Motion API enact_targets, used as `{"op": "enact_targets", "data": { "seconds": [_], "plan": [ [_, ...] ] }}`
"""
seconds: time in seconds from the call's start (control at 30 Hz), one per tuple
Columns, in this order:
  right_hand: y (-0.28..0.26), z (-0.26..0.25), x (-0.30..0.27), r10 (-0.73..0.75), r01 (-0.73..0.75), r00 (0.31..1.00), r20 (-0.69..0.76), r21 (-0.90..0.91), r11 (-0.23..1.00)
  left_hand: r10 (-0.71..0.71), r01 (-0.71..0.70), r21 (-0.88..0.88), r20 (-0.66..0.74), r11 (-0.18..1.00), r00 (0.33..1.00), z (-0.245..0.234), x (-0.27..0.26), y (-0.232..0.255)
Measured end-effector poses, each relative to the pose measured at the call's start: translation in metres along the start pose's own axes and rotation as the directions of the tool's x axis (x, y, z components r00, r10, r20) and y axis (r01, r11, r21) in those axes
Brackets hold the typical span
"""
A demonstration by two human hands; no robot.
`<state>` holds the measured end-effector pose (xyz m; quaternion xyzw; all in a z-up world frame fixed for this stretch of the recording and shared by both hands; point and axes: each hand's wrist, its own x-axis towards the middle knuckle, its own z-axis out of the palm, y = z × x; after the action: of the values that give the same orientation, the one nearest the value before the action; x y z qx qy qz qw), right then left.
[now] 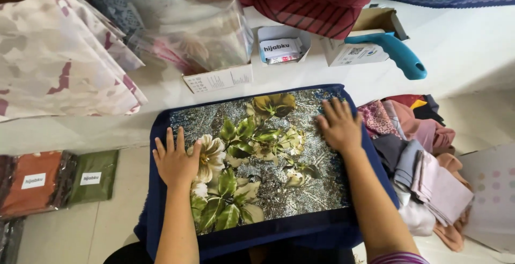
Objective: Cleaning a floral hijab using a lint roller and then folding it neatly.
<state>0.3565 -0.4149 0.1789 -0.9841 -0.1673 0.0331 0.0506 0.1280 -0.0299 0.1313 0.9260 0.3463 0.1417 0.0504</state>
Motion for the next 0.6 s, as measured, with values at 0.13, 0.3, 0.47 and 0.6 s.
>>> {"op": "enact_targets", "data": {
  "seconds": [0.13, 0.3, 0.47, 0.6],
  "plan": [
    [0.050, 0.017, 0.022, 0.130, -0.135, 0.987, 0.095, 0.051, 0.990, -0.050, 0.044, 0.039, 0.161, 0.998, 0.986, -0.018, -0.001, 0.008],
    [0.124, -0.055, 0.033, -0.486, 0.451, 0.836, -0.256, -0.186, 0.873, -0.055, 0.050, 0.035, 0.173, 0.998, 0.983, -0.011, 0.002, 0.007],
    [0.064, -0.220, -0.047, 0.352, 0.425, 0.766, -0.539, 0.834, 0.352, -0.005, 0.005, -0.006, 0.077, 1.000, 0.997, -0.006, 0.002, 0.004],
    [0.001, -0.259, -0.042, 0.077, 0.176, 0.820, -0.567, 0.378, 0.909, -0.020, 0.019, 0.010, 0.119, 1.000, 0.993, -0.010, 0.005, 0.006]
  ]
}}
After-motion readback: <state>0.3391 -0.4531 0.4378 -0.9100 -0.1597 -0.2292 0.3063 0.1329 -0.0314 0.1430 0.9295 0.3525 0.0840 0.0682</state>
